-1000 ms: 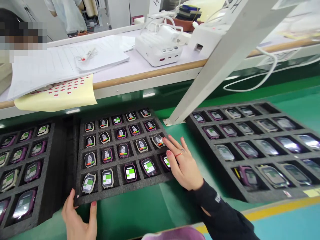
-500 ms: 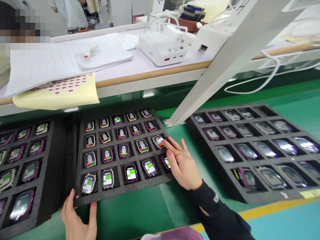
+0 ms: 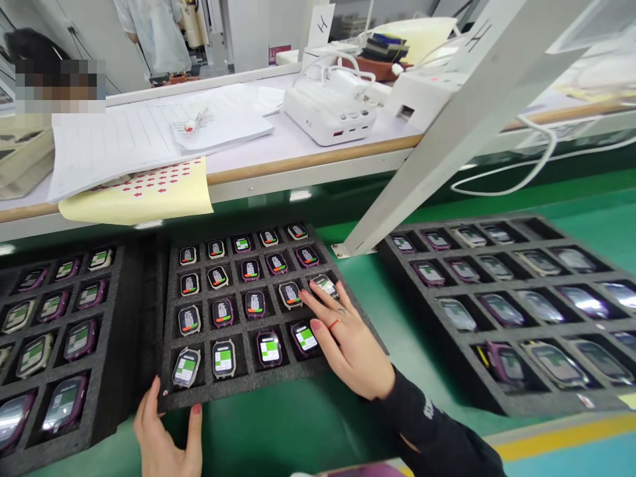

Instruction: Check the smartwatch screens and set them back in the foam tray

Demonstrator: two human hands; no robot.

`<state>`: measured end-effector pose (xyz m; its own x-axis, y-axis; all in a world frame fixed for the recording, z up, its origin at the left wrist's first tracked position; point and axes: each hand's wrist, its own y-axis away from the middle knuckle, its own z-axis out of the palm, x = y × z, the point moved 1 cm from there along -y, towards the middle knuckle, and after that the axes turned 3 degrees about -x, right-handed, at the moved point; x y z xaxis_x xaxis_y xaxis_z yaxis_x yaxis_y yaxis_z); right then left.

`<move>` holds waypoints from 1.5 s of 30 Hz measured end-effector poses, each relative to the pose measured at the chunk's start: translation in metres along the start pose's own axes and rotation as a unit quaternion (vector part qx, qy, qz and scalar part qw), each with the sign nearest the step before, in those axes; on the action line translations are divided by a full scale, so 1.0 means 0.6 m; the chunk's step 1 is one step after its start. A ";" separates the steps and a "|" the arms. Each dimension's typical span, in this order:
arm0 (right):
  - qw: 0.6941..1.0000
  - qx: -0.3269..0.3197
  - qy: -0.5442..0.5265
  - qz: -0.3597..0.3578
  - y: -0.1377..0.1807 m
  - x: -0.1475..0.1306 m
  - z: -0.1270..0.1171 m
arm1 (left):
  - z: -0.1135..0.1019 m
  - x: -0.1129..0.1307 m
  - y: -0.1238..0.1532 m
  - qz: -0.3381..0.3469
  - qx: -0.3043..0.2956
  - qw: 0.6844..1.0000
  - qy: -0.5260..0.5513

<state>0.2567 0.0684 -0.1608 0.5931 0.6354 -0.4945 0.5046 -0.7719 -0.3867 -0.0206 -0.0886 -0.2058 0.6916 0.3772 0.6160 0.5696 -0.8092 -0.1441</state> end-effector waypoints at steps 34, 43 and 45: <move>0.975 -0.178 -0.019 -0.129 -0.084 -0.124 0.085 | -0.005 0.011 0.011 -0.032 -0.019 0.999 0.035; 0.978 -0.177 -0.007 -0.110 -0.092 -0.133 0.093 | -0.008 0.014 0.014 -0.048 -0.032 0.997 0.043; 0.977 -0.181 -0.005 -0.110 -0.092 -0.136 0.096 | -0.007 0.013 0.014 -0.041 -0.031 0.998 0.045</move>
<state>0.1443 0.0581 -0.1440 0.4393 0.7839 -0.4388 0.8099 -0.5569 -0.1842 -0.0124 -0.0948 -0.1989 0.5997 0.4027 0.6915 0.5912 -0.8053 -0.0438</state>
